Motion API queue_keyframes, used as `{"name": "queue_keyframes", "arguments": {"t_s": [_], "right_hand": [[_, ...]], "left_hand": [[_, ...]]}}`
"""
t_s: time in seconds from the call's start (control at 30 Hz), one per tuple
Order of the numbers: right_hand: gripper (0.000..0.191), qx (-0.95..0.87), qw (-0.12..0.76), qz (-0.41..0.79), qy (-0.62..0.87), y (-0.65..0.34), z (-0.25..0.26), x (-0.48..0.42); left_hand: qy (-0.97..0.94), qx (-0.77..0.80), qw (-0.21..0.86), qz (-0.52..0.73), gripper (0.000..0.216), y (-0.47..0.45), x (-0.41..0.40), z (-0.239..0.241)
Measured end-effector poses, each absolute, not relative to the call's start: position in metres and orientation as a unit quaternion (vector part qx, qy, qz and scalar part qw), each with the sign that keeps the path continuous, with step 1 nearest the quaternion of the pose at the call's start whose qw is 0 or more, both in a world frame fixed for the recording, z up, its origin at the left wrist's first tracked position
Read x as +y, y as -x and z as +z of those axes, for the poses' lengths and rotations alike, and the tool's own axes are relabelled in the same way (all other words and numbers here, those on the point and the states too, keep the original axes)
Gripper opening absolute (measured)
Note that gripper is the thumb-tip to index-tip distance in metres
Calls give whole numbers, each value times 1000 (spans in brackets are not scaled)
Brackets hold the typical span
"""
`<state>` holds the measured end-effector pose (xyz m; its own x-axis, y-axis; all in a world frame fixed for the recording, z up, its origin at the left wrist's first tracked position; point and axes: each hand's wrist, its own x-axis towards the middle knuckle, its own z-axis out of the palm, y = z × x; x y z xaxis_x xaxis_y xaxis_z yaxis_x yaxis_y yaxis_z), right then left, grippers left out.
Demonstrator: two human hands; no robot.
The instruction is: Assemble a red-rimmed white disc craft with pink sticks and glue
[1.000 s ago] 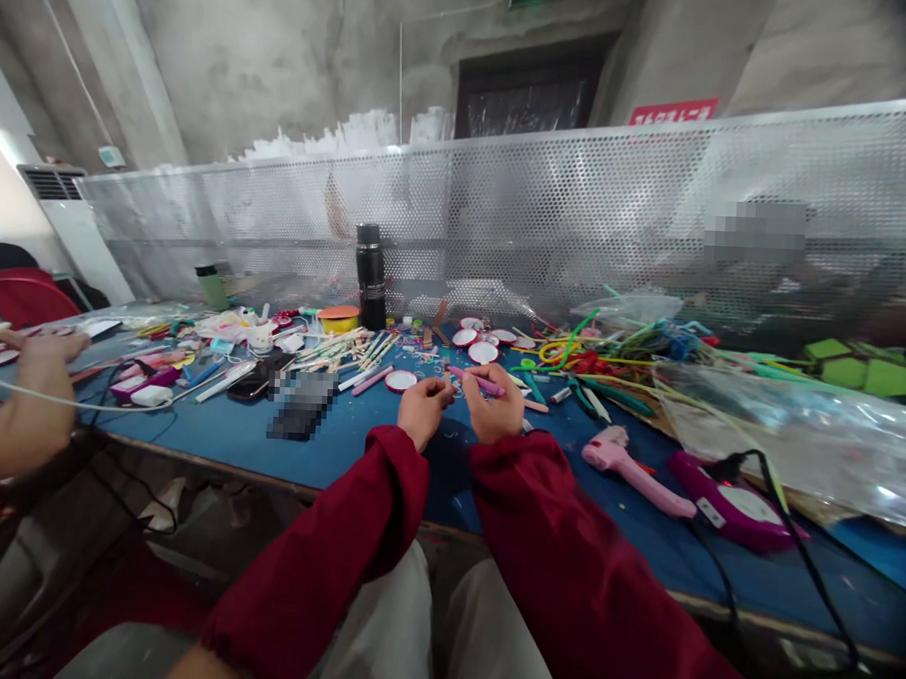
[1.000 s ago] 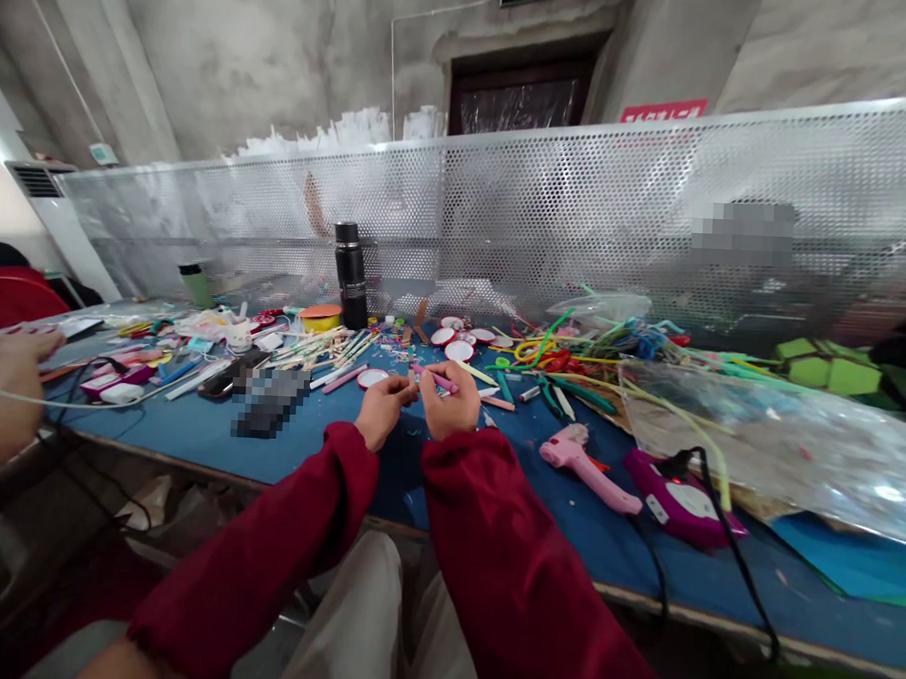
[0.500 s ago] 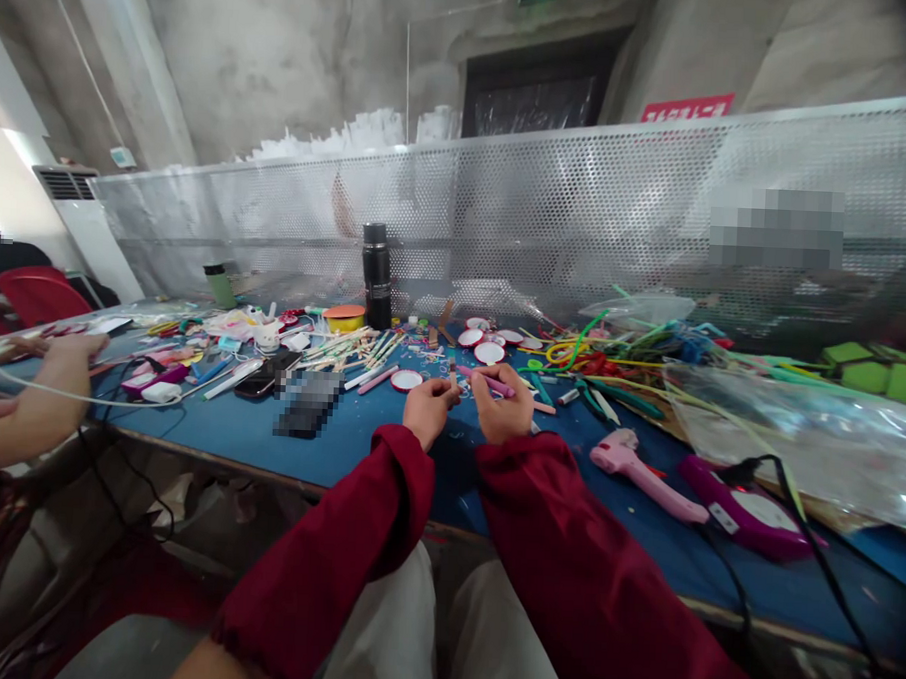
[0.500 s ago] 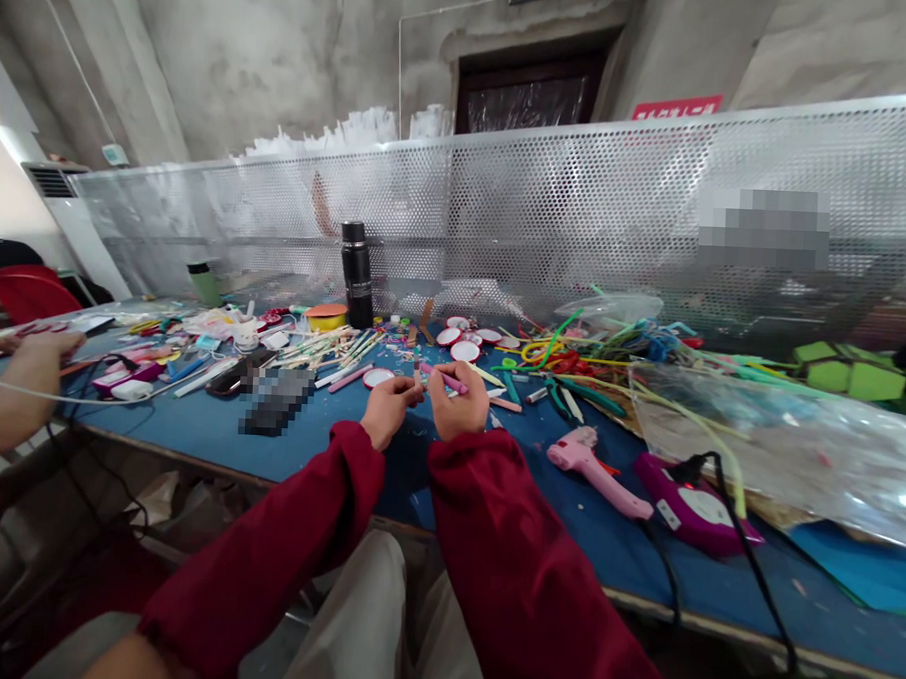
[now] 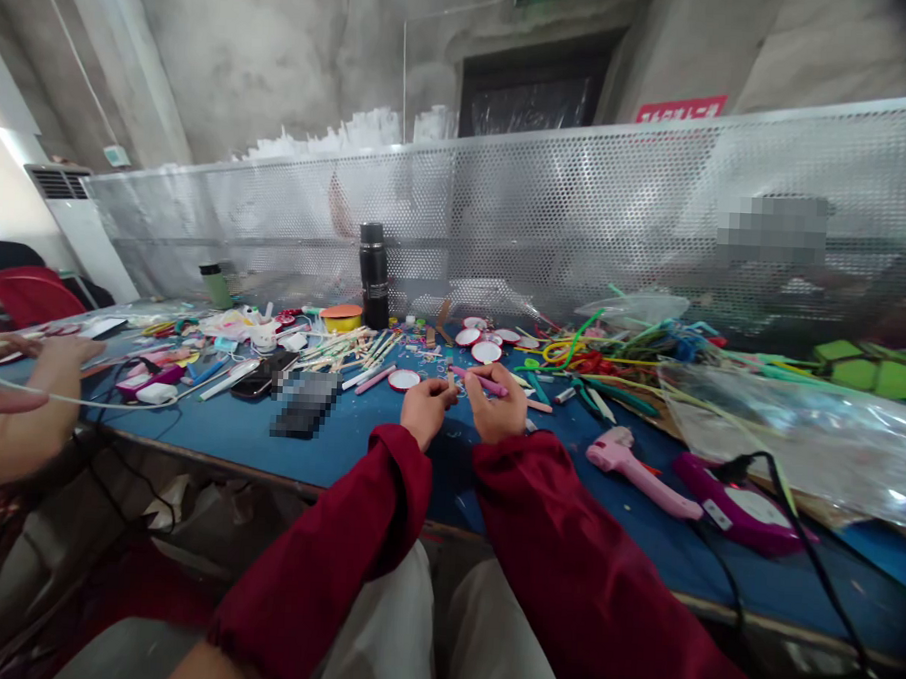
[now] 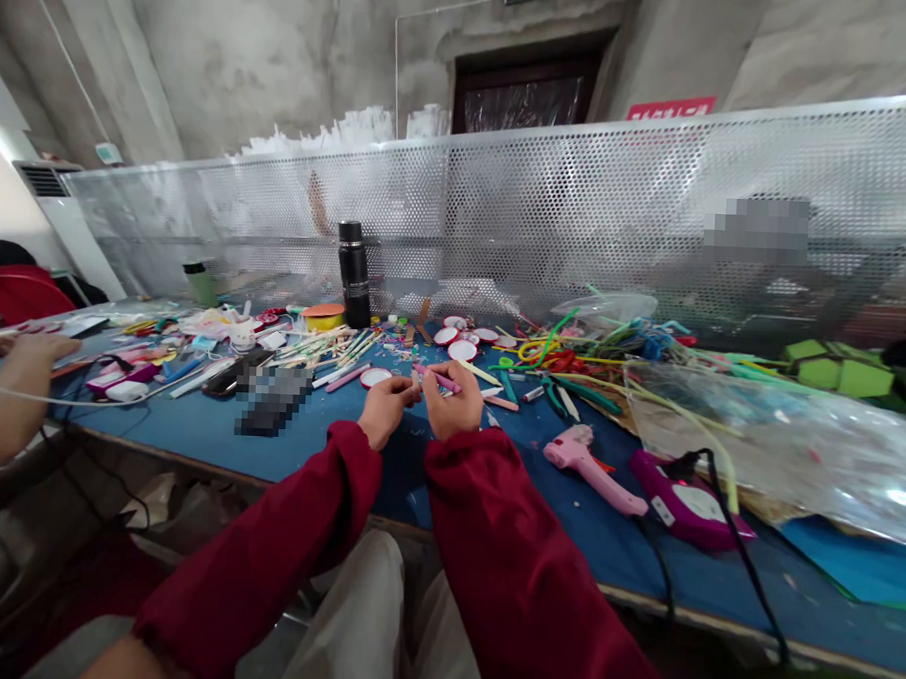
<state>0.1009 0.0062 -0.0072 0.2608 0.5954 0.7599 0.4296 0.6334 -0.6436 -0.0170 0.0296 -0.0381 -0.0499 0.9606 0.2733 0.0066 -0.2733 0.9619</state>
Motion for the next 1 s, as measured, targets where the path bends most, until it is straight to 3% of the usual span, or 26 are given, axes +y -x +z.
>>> {"name": "queue_keyframes", "arguments": {"t_s": [1.0], "right_hand": [[14, -607, 657, 47, 444, -101, -6, 4]], "left_hand": [[-555, 445, 404, 576, 16, 17, 22, -31]]}}
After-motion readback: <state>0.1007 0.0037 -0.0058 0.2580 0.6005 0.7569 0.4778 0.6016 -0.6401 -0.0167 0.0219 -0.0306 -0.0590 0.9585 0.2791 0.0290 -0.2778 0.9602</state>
